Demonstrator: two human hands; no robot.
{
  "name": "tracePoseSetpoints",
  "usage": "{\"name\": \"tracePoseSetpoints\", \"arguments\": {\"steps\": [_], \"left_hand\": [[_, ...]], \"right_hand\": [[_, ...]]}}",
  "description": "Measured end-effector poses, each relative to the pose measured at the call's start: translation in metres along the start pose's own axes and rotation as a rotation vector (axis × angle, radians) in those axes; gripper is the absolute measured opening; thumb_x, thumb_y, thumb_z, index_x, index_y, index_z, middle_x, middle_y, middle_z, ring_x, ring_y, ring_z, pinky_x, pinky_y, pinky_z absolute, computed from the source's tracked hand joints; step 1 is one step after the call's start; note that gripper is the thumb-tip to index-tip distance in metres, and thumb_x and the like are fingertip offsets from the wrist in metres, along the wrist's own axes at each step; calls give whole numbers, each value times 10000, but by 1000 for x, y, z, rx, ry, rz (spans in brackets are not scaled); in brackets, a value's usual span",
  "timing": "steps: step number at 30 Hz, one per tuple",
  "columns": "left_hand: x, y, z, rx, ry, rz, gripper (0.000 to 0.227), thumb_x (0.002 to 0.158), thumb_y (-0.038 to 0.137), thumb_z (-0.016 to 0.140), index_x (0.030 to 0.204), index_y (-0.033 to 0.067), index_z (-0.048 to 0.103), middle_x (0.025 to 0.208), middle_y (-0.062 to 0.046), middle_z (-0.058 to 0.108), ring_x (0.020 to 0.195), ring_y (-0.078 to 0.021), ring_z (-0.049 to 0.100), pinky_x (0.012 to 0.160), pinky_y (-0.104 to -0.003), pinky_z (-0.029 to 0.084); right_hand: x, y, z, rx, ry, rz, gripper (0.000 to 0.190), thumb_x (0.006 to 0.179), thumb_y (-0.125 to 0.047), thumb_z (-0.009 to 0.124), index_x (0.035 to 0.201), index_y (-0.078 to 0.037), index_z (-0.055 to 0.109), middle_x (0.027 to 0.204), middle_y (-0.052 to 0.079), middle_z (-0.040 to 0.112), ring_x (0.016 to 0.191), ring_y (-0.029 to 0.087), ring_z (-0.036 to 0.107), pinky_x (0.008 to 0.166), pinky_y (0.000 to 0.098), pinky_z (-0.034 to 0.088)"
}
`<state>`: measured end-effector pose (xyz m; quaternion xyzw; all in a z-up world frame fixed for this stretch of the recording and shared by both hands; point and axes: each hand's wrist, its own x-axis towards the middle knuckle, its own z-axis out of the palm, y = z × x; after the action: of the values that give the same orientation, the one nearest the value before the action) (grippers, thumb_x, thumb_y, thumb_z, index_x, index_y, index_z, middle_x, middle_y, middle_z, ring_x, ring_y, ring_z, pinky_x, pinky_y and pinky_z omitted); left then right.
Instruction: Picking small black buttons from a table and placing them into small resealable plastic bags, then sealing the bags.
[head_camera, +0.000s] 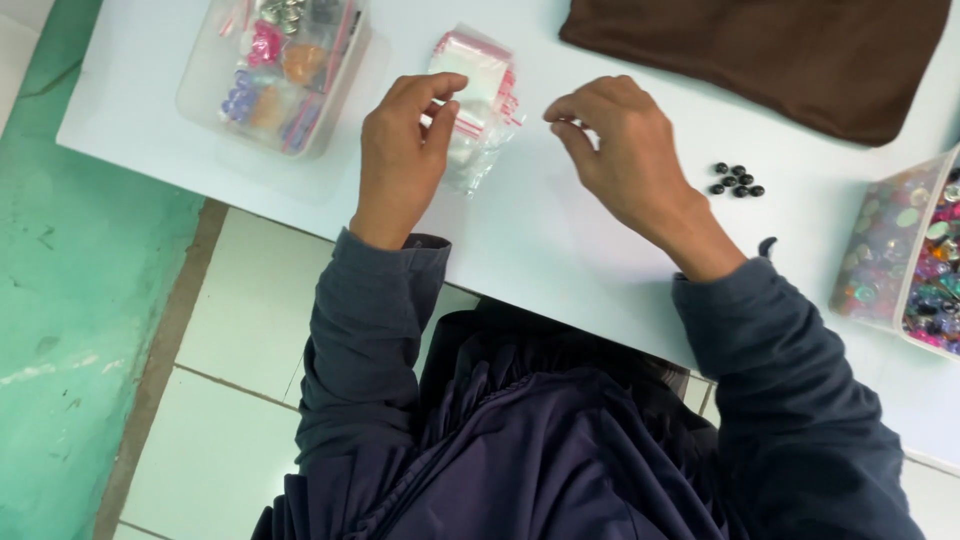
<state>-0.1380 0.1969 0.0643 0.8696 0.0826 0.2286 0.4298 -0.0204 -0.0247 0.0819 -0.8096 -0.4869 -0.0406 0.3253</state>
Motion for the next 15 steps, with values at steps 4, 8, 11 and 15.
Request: {"name": "tracePoseSetpoints", "arguments": {"steps": [4,8,11,15], "left_hand": [[-19,-21,-12,26,56,-66,216,1024,50,598,1213,95,692,1152,-50,682,826,-151,634,670,-286,536],[-28,-41,-2,30,57,-94,219,1000,61,615,1198,103,699,1149,-34,696,833,-153,657,679,-290,536],[-34,-51,5,13,51,-113,224,989,74,623,1195,106,705,1152,-36,707,860,-167,678,744,-300,560],[-35,-45,5,-42,39,-170,228,996,91,604,1196,115,711,1133,-20,707,885,-144,680,766,-275,555]], "right_hand": [[30,0,62,-90,31,-154,170,958,-33,765,1127,-48,775,1052,123,728,917,332,615,737,431,463],[37,5,107,-243,-25,-165,233,904,-122,811,1118,-56,744,1116,71,671,986,304,557,728,414,432],[33,7,121,-299,16,-195,141,890,-112,809,1019,-92,755,1030,29,658,942,274,551,702,392,416],[28,6,124,-354,69,-215,40,939,-112,782,977,-126,781,908,11,632,842,240,550,686,362,403]]}}
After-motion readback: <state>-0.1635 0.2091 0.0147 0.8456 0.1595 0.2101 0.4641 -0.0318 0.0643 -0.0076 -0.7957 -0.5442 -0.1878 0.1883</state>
